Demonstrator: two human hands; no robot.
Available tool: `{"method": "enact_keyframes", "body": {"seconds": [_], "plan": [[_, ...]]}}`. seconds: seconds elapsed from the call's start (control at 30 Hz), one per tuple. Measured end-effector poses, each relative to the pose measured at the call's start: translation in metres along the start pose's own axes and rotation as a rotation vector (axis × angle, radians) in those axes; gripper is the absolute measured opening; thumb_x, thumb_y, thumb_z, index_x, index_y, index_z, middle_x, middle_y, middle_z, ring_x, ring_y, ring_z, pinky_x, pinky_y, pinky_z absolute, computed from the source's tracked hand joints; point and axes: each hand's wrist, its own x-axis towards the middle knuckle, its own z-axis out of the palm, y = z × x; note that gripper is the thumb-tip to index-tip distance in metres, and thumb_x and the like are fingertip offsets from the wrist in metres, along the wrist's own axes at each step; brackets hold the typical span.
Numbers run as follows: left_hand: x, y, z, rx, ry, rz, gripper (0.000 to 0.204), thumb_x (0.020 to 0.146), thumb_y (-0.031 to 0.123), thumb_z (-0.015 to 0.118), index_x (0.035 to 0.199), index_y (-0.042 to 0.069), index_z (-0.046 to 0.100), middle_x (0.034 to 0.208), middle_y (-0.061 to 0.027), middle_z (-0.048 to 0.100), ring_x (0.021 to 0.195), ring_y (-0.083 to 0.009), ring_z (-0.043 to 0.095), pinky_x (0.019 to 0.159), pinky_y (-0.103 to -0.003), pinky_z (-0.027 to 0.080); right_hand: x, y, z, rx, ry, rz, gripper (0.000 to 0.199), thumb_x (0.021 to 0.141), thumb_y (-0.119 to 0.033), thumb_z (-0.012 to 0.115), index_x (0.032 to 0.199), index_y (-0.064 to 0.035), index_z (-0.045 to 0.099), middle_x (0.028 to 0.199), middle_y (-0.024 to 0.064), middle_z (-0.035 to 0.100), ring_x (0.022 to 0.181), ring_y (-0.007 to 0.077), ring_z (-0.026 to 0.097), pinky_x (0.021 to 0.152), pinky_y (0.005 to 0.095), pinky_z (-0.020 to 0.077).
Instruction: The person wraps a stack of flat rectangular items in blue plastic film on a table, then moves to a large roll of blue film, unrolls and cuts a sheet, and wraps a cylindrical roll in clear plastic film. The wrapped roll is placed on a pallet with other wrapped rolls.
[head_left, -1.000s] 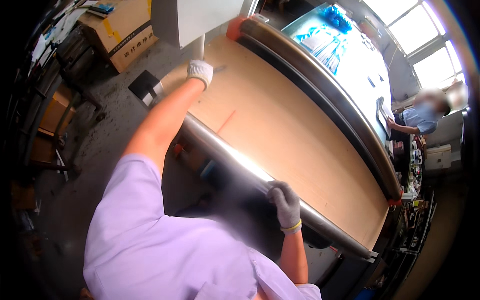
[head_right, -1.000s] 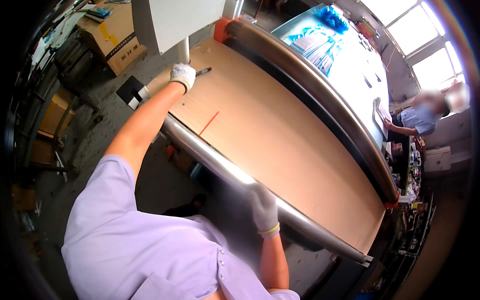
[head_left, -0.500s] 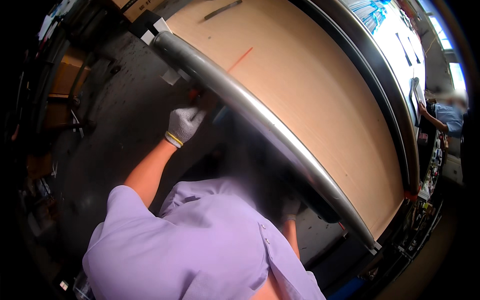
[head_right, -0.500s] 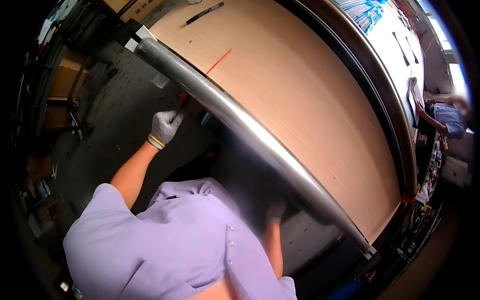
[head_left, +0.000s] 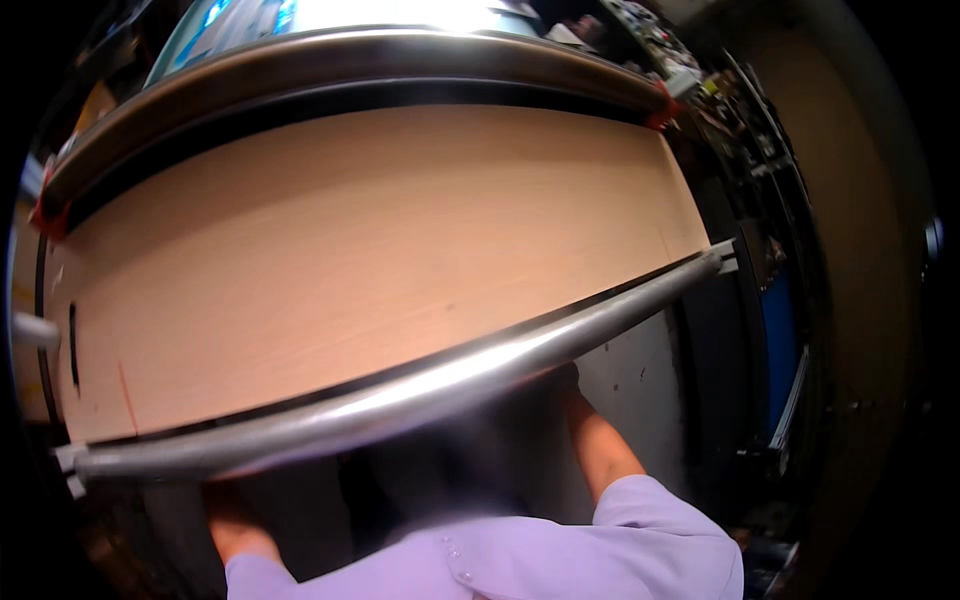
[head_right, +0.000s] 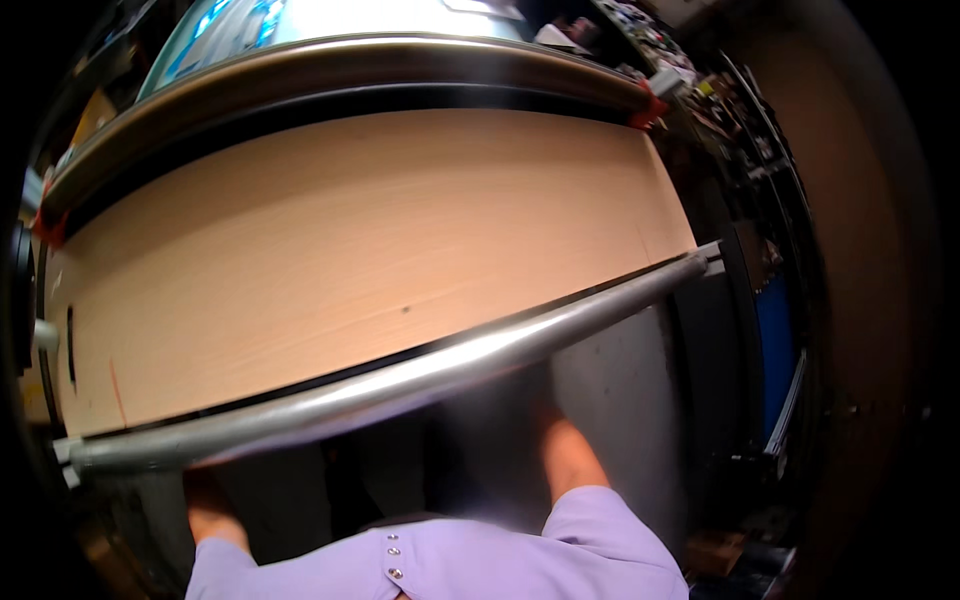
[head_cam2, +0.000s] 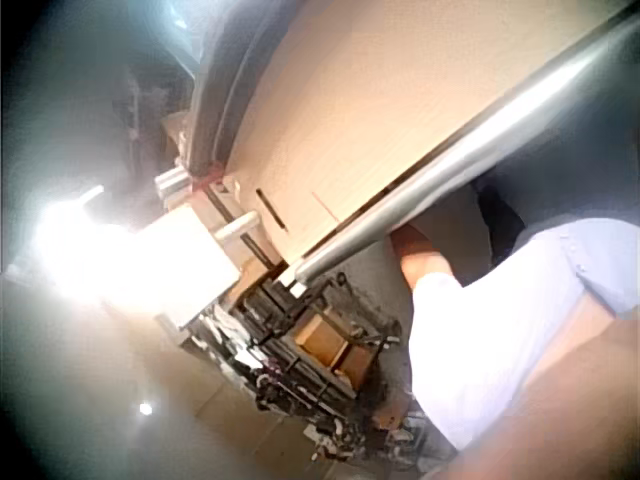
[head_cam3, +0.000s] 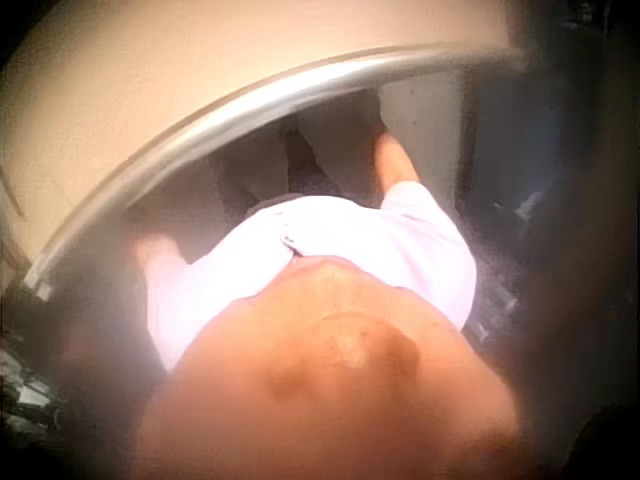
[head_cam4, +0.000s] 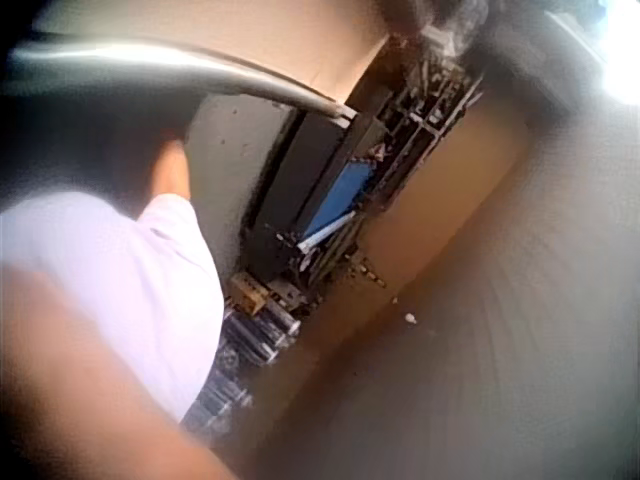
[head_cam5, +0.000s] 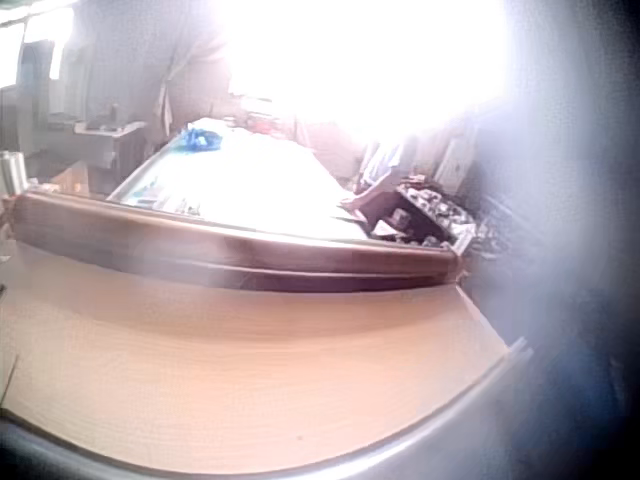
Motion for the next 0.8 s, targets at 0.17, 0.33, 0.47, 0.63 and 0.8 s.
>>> {"method": "enact_keyframes", "body": {"seconds": [0.17,0.33,0.47,0.63,0.8], "plan": [[0.033,0.004,0.013,0.101,0.039,-0.004,0.047,0.092,0.044,0.050,0.113,0.003,0.062,0.110,-0.0243,0.062,0.103,-0.0380,0.060,0.087,-0.045,0.047,0.124,0.075,-0.014,0.037,0.201,0.170,0.050,0.093,-0.031,0.051,0.134,-0.0025,0.048,0.131,0.0147,0.052,0.117,0.0243,0.050,0.102,0.0353,0.0380],[0.041,-0.029,0.017,0.083,0.050,-0.036,0.052,0.093,0.046,0.047,0.117,0.002,0.059,0.114,-0.0245,0.061,0.106,-0.0373,0.059,0.090,-0.044,0.046,0.219,0.091,-0.009,0.057,0.126,0.168,0.050,0.094,-0.032,0.050,0.134,-0.0023,0.048,0.131,0.0148,0.052,0.117,0.0242,0.051,0.102,0.0356,0.0386],[0.027,-0.053,0.022,0.065,0.046,-0.064,0.056,0.094,0.049,0.045,0.119,0.001,0.057,0.117,-0.0246,0.059,0.108,-0.0368,0.058,0.092,-0.043,0.045,0.247,0.103,-0.002,0.089,-0.001,0.154,0.051,0.094,-0.034,0.049,0.134,-0.0022,0.048,0.131,0.0148,0.052,0.116,0.0242,0.051,0.102,0.0358,0.0391],[-0.013,-0.087,0.023,-0.009,0.050,-0.109,0.060,0.095,0.052,0.042,0.123,0.000,0.055,0.121,-0.0247,0.058,0.112,-0.0362,0.057,0.094,-0.042,0.044,0.240,0.111,-0.009,0.177,-0.098,0.098,0.051,0.095,-0.035,0.048,0.134,-0.0020,0.049,0.131,0.0148,0.052,0.116,0.0241,0.052,0.101,0.0360,0.0397],[-0.041,-0.109,0.021,-0.073,0.029,-0.168,0.065,0.096,0.054,0.039,0.127,-0.001,0.052,0.126,-0.0248,0.056,0.115,-0.0355,0.055,0.096,-0.041,0.043,0.196,0.140,-0.021,0.310,-0.222,0.149,0.052,0.096,-0.037,0.047,0.134,-0.0018,0.049,0.132,0.0148,0.052,0.115,0.0240,0.053,0.101,0.0363,0.0403]]}}
